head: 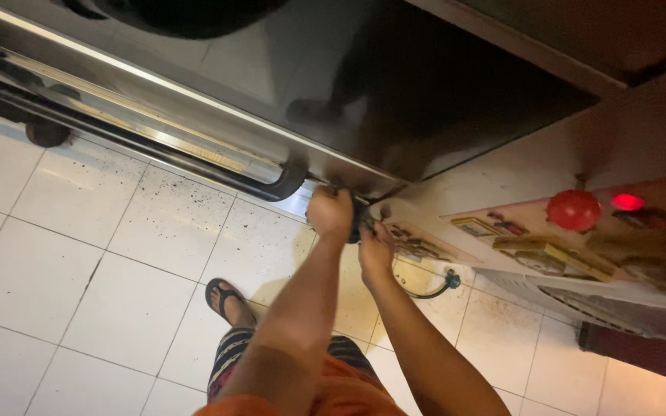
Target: The person wipes the exterior stainless steel surface of a commercial oven with a dark cloth. They clean the door, handles, and lower panels in a continuous motion.
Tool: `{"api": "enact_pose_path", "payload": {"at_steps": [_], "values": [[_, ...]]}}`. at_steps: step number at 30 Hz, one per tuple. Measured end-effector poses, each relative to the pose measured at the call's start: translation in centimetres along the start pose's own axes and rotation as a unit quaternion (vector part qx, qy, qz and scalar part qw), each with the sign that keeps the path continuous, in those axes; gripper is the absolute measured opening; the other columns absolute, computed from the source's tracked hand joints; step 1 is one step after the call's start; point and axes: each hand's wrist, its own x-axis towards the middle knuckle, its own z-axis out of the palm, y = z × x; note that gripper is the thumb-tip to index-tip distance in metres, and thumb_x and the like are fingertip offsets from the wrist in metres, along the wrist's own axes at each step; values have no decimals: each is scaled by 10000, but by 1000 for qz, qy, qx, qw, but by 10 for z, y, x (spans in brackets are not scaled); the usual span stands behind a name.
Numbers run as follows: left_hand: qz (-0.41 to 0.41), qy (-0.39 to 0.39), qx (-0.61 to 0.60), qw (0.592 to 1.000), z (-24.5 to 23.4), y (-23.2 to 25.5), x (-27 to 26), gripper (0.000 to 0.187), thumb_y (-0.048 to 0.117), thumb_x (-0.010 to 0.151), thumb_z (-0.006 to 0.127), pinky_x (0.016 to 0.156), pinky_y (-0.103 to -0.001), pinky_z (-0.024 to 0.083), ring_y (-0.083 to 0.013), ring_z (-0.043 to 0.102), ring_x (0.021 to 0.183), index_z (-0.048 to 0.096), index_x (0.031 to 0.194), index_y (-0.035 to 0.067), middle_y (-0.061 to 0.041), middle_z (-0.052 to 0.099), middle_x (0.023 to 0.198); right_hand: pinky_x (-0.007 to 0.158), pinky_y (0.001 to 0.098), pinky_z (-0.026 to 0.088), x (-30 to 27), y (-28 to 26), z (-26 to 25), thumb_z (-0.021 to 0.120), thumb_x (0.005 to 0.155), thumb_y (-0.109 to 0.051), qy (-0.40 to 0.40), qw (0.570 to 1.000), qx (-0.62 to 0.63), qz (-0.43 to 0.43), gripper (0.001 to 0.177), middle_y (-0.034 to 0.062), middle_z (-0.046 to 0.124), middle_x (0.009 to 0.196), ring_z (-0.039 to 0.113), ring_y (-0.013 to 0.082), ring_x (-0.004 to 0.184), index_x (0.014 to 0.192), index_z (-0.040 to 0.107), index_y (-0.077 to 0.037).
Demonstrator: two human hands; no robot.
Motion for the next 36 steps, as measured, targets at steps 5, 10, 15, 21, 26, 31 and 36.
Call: {"api": "enact_pose_path", "payload": {"at_steps": [5,10,15,21,26,31,36], "values": [[-18,-77,117,990,-51,-16,33,283,311,825,695,793,-505,564,-431,718,854,762,861,39,-232,740,879,655,312,477,-6,-7,18,612,1011,-211,-90,988,83,88,220,86,641,972,565,178,817,1150,681,-55],[47,-126,-102,986,-133,-44,0,120,152,873,664,725,-434,554,-322,715,795,722,887,47,-169,746,819,715,358,578,-19,-33,20,584,948,-167,-140,968,133,161,316,25,653,1127,637,165,947,1260,597,-121],[-173,-197,-205,943,-253,-45,1,65,146,896,704,658,-313,485,-166,671,743,689,956,125,-64,711,803,859,358,576,-48,-86,29,645,955,-172,-263,965,-5,-26,273,97,744,1138,705,206,1005,1216,690,-107],[-97,-87,-169,977,-331,-55,0,123,158,913,726,673,-283,491,-124,601,766,736,987,60,-32,704,878,989,367,541,-82,-133,65,695,908,-146,-290,902,-129,-292,206,155,731,1209,688,267,1141,1087,751,-62],[-245,-193,-418,853,-398,-25,-5,109,175,913,675,700,-341,567,-147,657,767,647,982,96,-13,686,859,1022,413,485,-113,-155,84,716,880,-66,-299,863,-76,-400,198,199,686,1270,624,340,1228,1072,746,-28],[-230,-229,-458,828,-456,-9,-19,55,195,990,650,752,-428,563,-130,598,784,602,999,170,44,578,872,884,500,604,-146,-180,92,682,880,-95,-505,812,271,104,414,136,680,1212,626,296,1067,1291,680,-53],[-170,-281,-554,765,-501,-5,-19,73,194,999,621,814,-496,560,-186,632,899,561,1040,187,-11,638,1035,883,346,531,-196,-190,115,774,750,10,-538,837,-10,-102,784,73,639,1287,607,170,1061,1459,494,-176]]}}
